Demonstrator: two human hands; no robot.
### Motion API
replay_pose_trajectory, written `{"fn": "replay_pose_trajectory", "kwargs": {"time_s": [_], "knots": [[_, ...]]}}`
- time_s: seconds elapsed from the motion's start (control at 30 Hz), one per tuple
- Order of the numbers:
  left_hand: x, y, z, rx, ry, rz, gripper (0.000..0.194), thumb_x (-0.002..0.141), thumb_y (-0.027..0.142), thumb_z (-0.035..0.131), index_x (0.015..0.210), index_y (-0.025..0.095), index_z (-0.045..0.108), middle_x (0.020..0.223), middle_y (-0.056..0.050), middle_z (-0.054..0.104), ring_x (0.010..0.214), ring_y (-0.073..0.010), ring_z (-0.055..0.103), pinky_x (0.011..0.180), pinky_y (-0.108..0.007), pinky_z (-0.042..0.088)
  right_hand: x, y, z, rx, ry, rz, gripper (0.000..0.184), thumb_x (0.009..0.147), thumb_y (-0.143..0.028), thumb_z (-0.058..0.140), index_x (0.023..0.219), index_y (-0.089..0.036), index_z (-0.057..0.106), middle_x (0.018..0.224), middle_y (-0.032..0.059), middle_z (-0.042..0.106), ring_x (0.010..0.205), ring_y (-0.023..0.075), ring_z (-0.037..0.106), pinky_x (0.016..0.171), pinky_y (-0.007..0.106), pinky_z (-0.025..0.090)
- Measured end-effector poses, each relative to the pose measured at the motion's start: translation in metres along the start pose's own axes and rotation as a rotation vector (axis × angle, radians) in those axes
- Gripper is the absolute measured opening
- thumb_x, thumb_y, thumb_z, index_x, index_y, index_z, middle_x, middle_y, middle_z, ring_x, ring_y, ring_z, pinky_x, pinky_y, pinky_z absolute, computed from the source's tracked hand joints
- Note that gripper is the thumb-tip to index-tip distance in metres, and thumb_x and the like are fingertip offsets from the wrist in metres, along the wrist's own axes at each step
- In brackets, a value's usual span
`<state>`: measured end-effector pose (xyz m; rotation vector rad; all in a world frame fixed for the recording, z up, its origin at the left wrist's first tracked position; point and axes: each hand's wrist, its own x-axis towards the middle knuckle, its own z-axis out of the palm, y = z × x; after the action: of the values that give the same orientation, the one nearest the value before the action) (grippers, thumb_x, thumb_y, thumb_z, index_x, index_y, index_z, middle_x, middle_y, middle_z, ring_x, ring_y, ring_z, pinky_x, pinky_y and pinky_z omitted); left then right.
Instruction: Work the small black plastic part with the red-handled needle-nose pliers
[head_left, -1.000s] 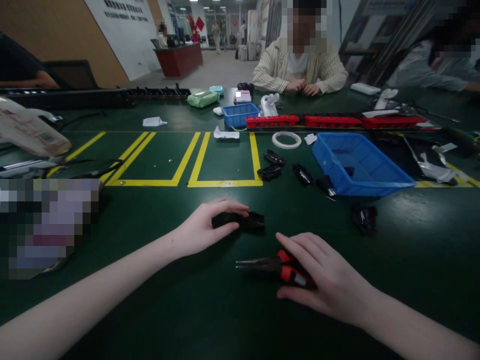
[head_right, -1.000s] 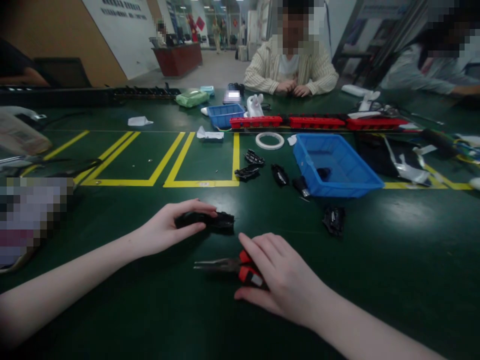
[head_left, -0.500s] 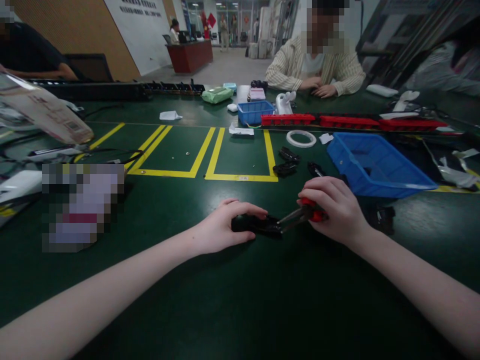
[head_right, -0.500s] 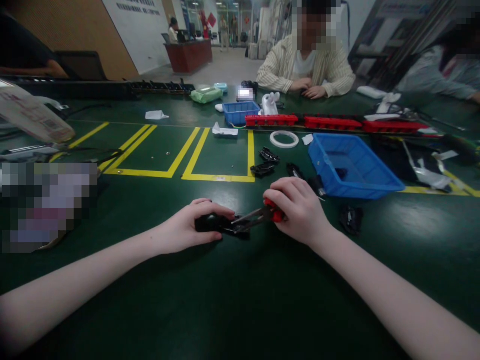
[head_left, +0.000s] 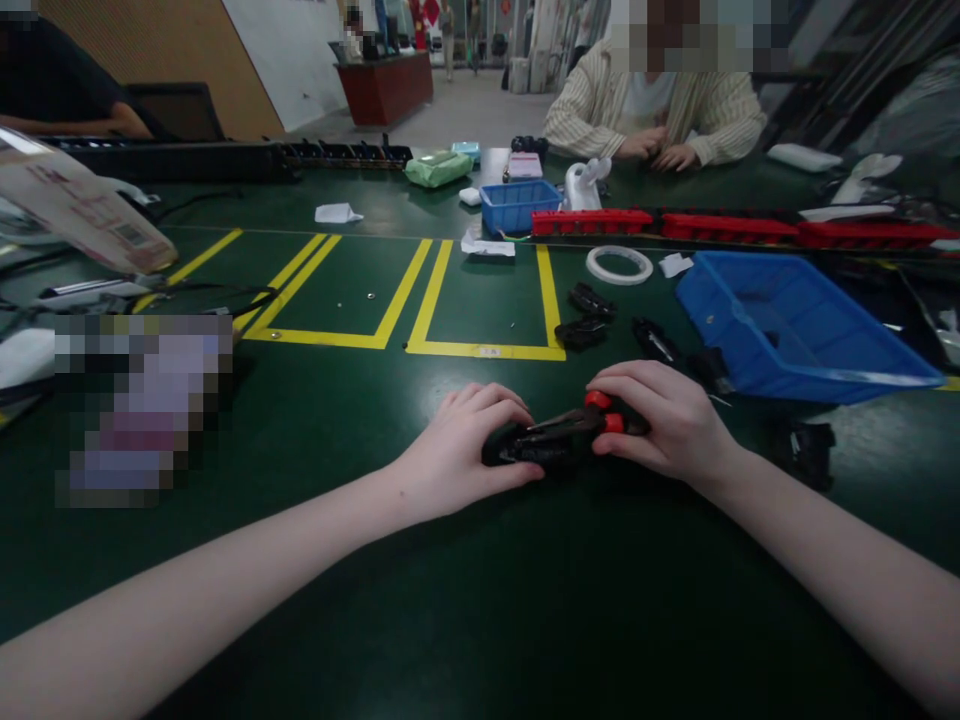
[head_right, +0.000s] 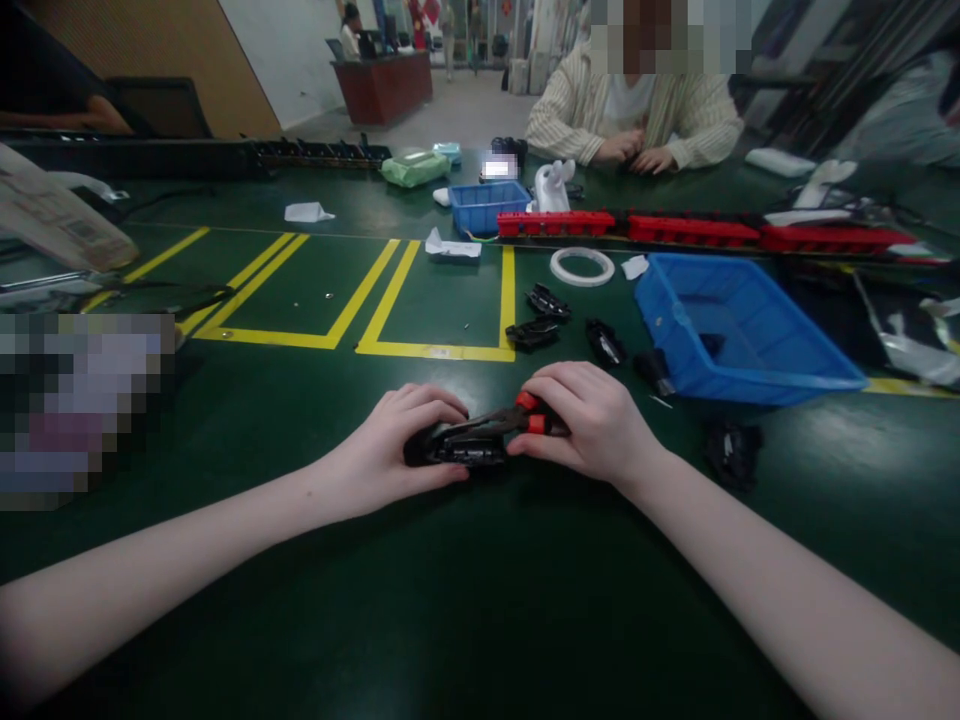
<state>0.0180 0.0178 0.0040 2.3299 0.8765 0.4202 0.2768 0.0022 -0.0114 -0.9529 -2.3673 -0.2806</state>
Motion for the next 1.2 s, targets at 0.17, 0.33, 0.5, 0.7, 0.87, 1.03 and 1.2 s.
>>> {"fn": "replay_pose_trajectory", "kwargs": {"time_s": [0.17, 0.33, 0.5, 0.7, 0.87, 1.03, 1.2], "knots": [[0.003, 0.005, -0.002, -0.138, -0.063, -0.005, 0.027, 0.083, 0.033, 0.067, 0.105, 0.019, 0.058, 0.099, -0.002, 0.065, 0.09, -0.0199, 0.058, 0.082, -0.035, 0.045, -0.001, 0.0, -0.003, -0.014, 0.021, 0.035, 0.031, 0.097, -0.034, 0.035, 0.095, -0.014, 0.059, 0.091, 0.013, 0.066, 0.083, 0.0209, 0.063, 0.071, 0.034, 0.052], [0.01, 0.011, -0.001, -0.182, -0.149, -0.034, 0.027, 0.085, 0.034, 0.062, 0.105, 0.018, 0.053, 0.092, -0.003, 0.065, 0.08, -0.0189, 0.058, 0.069, -0.031, 0.045, -0.002, 0.0, -0.002, -0.029, 0.047, 0.042, 0.021, 0.094, -0.025, 0.039, 0.096, -0.018, 0.059, 0.092, 0.0101, 0.068, 0.101, 0.0265, 0.062, 0.082, 0.042, 0.052], [0.016, 0.014, -0.001, -0.157, -0.177, -0.014, 0.031, 0.089, 0.035, 0.058, 0.115, 0.017, 0.053, 0.091, -0.003, 0.067, 0.077, -0.0188, 0.061, 0.073, -0.033, 0.046, 0.0, -0.003, -0.003, -0.019, 0.055, 0.056, 0.018, 0.091, -0.018, 0.041, 0.096, -0.02, 0.058, 0.09, 0.0085, 0.067, 0.094, 0.0246, 0.063, 0.087, 0.044, 0.053], [0.015, 0.013, 0.004, -0.177, -0.137, -0.017, 0.022, 0.086, 0.031, 0.061, 0.105, 0.018, 0.06, 0.078, 0.002, 0.066, 0.069, -0.0151, 0.06, 0.073, -0.03, 0.046, -0.001, -0.006, -0.004, -0.033, 0.075, 0.142, 0.017, 0.091, -0.016, 0.041, 0.093, -0.02, 0.058, 0.087, 0.0083, 0.064, 0.079, 0.0197, 0.062, 0.07, 0.035, 0.053], [0.012, 0.011, 0.007, -0.124, -0.083, -0.008, 0.021, 0.084, 0.034, 0.062, 0.097, 0.017, 0.061, 0.079, 0.002, 0.066, 0.07, -0.0157, 0.059, 0.079, -0.034, 0.045, -0.002, -0.006, -0.004, -0.016, 0.047, 0.141, 0.015, 0.09, -0.015, 0.043, 0.091, -0.02, 0.058, 0.085, 0.0072, 0.062, 0.075, 0.0181, 0.061, 0.065, 0.033, 0.051], [0.011, 0.01, 0.008, -0.107, -0.067, -0.02, 0.027, 0.085, 0.032, 0.061, 0.108, 0.017, 0.061, 0.087, -0.001, 0.07, 0.076, -0.0176, 0.063, 0.083, -0.036, 0.044, -0.003, -0.007, -0.004, -0.013, 0.017, 0.128, 0.014, 0.09, -0.015, 0.045, 0.091, -0.017, 0.059, 0.09, 0.0093, 0.062, 0.078, 0.0183, 0.061, 0.065, 0.033, 0.051], [0.01, 0.009, 0.009, -0.085, -0.059, -0.019, 0.028, 0.085, 0.033, 0.062, 0.108, 0.018, 0.061, 0.086, 0.0, 0.07, 0.078, -0.0186, 0.065, 0.083, -0.037, 0.044, -0.001, -0.008, -0.004, -0.04, 0.004, 0.135, 0.015, 0.09, -0.019, 0.046, 0.089, -0.019, 0.06, 0.088, 0.0078, 0.062, 0.077, 0.018, 0.061, 0.064, 0.032, 0.052]]}}
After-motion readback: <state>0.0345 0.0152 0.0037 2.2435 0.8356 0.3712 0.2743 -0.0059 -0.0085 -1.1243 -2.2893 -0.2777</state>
